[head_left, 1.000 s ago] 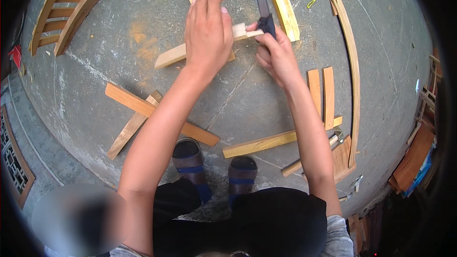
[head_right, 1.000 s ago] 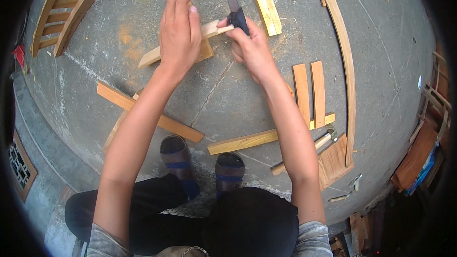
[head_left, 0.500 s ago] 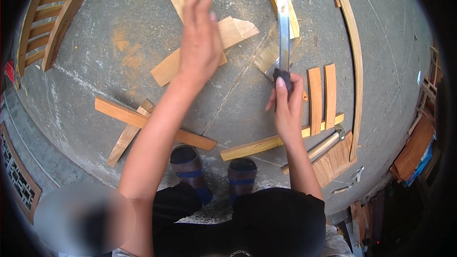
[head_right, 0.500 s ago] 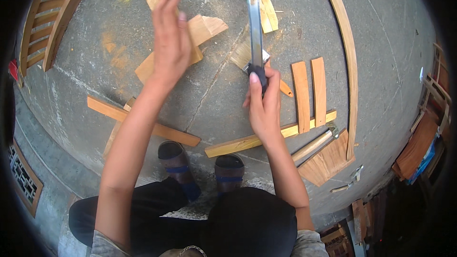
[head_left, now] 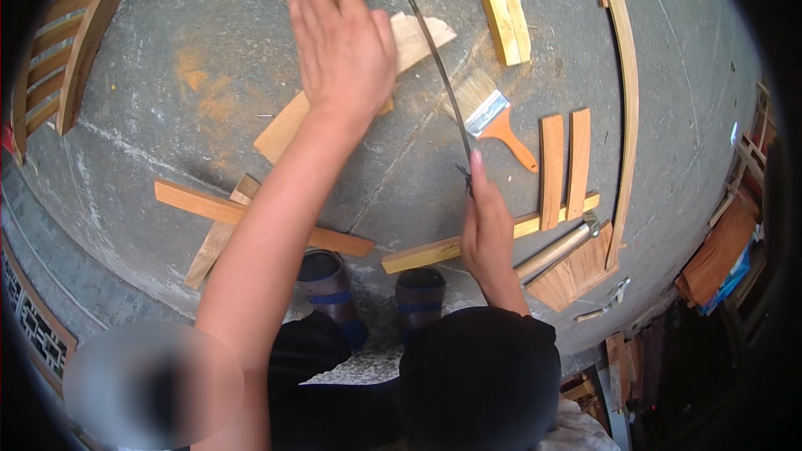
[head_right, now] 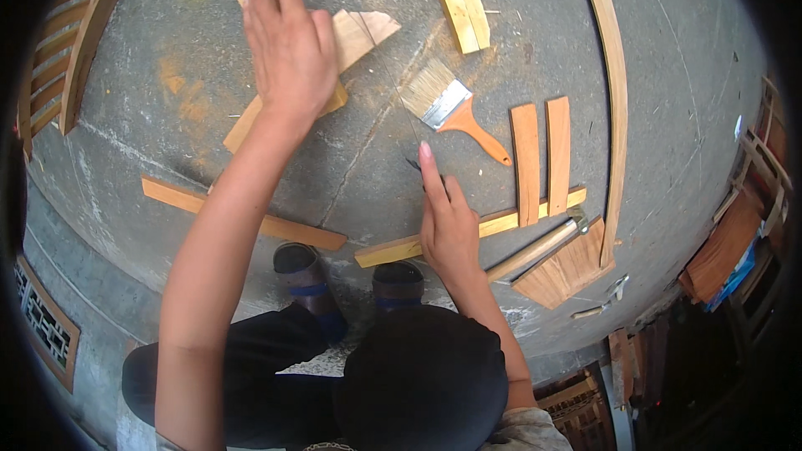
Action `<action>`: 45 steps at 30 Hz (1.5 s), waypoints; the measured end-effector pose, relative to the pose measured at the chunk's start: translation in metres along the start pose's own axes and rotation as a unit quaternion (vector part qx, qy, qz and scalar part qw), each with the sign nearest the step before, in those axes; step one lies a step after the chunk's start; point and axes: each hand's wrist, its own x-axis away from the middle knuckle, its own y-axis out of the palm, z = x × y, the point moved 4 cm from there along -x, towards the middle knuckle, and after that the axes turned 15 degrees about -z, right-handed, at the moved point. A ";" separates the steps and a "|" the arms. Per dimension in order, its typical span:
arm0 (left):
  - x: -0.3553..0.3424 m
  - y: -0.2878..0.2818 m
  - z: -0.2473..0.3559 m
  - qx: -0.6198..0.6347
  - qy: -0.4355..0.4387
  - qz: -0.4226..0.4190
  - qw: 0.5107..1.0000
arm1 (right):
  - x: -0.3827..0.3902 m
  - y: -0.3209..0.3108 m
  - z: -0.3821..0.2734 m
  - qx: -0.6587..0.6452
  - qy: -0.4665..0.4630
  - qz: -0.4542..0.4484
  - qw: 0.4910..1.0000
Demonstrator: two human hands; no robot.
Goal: Using a file and hand tools to shape and smooth wooden pieces for a project.
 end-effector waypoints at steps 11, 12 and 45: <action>0.000 0.003 -0.004 -0.010 0.041 0.041 0.998 | -0.031 -0.026 -0.010 0.044 -0.011 -0.029 0.999; -0.001 0.002 -0.004 -0.010 0.039 0.041 0.998 | -0.032 -0.027 -0.009 0.045 -0.016 -0.029 0.998; -0.004 -0.003 -0.005 0.028 0.018 0.042 0.999 | -0.078 -0.036 -0.025 0.057 -0.032 -0.029 0.997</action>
